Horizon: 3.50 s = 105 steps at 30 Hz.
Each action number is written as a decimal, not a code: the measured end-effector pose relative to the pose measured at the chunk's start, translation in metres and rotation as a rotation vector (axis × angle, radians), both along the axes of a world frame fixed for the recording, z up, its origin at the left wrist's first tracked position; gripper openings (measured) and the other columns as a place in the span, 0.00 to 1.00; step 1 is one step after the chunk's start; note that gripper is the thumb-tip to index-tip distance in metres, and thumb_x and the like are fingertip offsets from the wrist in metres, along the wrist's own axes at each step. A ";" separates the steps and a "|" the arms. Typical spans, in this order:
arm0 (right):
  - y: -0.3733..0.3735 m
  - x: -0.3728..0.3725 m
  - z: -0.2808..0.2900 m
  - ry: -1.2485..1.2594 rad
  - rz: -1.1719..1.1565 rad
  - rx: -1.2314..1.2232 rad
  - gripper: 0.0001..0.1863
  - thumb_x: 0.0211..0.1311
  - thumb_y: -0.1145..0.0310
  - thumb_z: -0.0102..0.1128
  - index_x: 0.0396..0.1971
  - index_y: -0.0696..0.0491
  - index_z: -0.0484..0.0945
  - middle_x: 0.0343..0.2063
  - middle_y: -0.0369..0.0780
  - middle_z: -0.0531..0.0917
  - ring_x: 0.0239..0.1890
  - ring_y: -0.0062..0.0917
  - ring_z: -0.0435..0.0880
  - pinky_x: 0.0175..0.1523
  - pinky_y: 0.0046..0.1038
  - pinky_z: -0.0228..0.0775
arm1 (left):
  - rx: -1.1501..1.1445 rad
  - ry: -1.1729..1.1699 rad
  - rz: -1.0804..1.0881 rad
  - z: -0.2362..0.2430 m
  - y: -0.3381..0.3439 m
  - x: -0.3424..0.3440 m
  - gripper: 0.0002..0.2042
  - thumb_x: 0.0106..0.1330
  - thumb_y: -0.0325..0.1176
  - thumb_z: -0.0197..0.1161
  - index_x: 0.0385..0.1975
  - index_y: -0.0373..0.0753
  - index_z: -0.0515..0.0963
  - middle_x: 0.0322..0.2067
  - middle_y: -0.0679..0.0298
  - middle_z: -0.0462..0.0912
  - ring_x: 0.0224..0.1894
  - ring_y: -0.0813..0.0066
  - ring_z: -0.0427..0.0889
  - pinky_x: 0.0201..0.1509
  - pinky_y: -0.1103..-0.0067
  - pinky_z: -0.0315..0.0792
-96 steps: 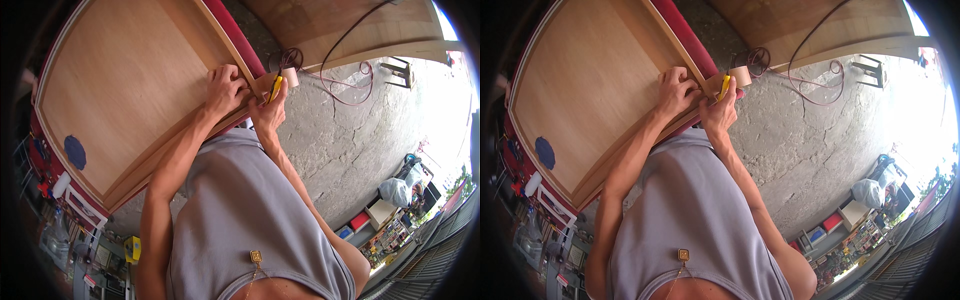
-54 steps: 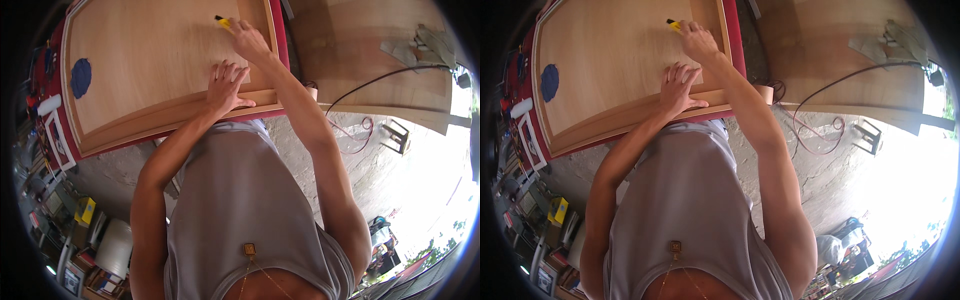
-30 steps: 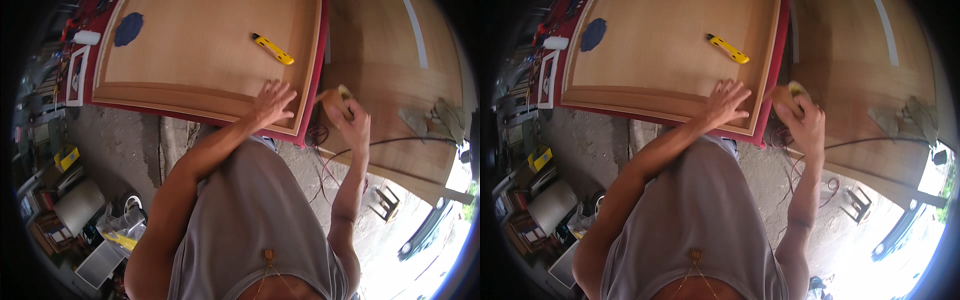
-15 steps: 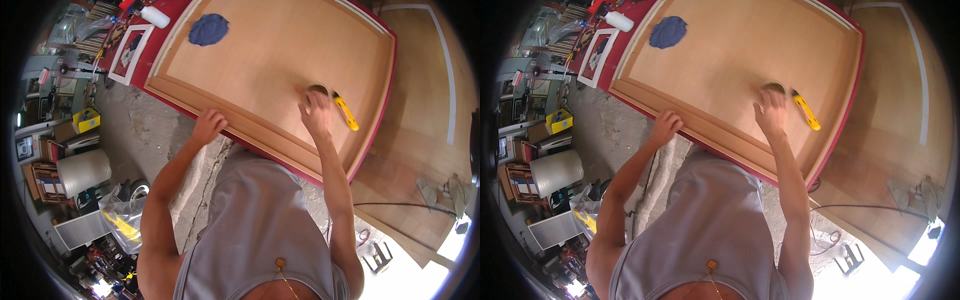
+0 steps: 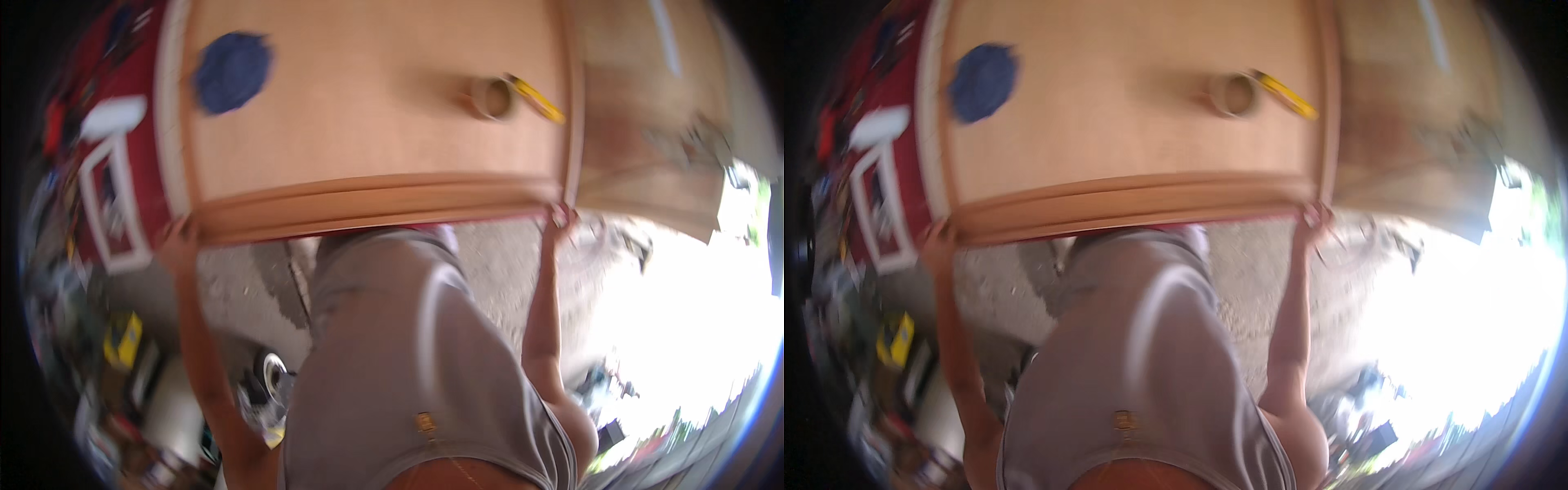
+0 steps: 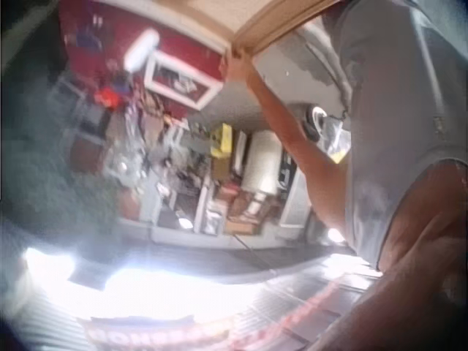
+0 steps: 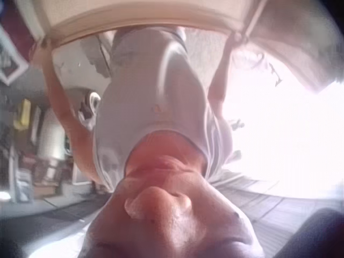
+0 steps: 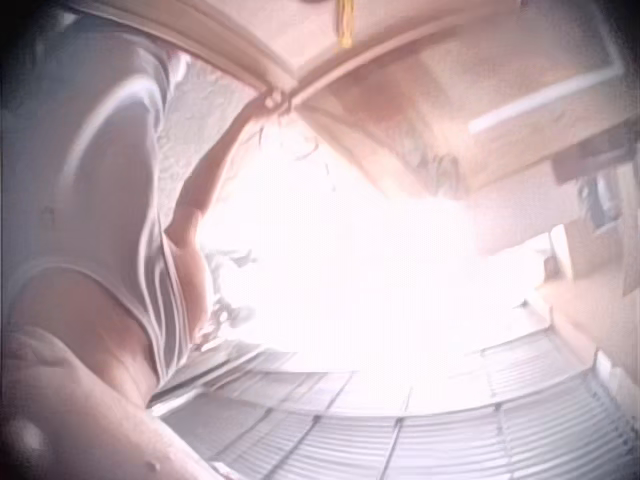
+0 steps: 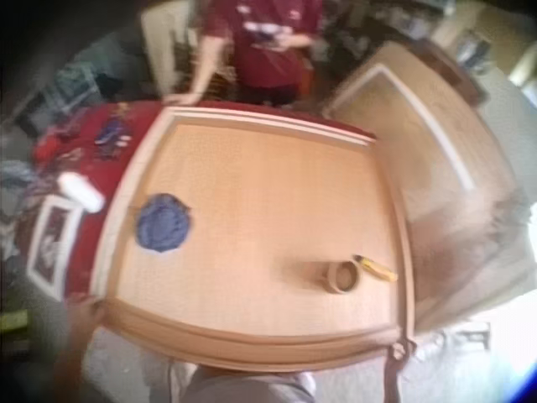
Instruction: The person applies a thin wooden edge band to the perimeter of a large wooden panel, using a utility knife to trim the overhang and a cloth to wipe the surface. The person repeatedly measures, cuts, and smooths the band along the edges.
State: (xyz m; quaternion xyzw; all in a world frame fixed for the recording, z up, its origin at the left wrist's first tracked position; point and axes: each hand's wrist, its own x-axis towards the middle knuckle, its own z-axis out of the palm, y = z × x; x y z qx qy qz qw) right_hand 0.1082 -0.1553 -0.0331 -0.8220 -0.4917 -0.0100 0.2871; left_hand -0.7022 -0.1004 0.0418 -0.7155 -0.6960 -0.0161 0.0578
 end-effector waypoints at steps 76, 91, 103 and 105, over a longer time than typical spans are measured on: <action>0.038 -0.080 0.060 0.003 0.345 -0.489 0.10 0.64 0.55 0.56 0.39 0.44 0.78 0.25 0.43 0.85 0.29 0.44 0.85 0.32 0.43 0.75 | 0.058 -0.207 0.055 -0.032 -0.025 0.193 0.03 0.56 0.36 0.63 0.29 0.49 0.79 0.30 0.67 0.80 0.38 0.60 0.76 0.41 0.63 0.67; 0.045 -0.206 0.061 0.088 0.654 -0.572 0.11 0.57 0.67 0.56 0.39 0.56 0.76 0.22 0.51 0.83 0.27 0.48 0.84 0.31 0.47 0.76 | -0.033 -0.486 -0.244 -0.023 -0.010 0.440 0.11 0.52 0.39 0.66 0.33 0.43 0.79 0.33 0.65 0.78 0.40 0.62 0.74 0.43 0.64 0.63; 0.060 -0.206 0.053 0.363 0.672 -0.451 0.09 0.61 0.65 0.56 0.35 0.51 0.82 0.21 0.48 0.83 0.26 0.46 0.84 0.32 0.44 0.76 | -0.192 -0.602 -0.452 -0.021 0.001 0.434 0.16 0.52 0.37 0.67 0.42 0.42 0.78 0.37 0.62 0.76 0.44 0.60 0.72 0.46 0.65 0.65; 0.083 -0.185 0.052 0.322 0.602 -0.404 0.10 0.59 0.62 0.56 0.28 0.50 0.83 0.25 0.46 0.84 0.28 0.43 0.84 0.34 0.43 0.77 | -0.211 -0.612 -0.458 -0.016 0.003 0.431 0.18 0.53 0.38 0.68 0.44 0.42 0.78 0.38 0.61 0.75 0.45 0.58 0.72 0.48 0.64 0.65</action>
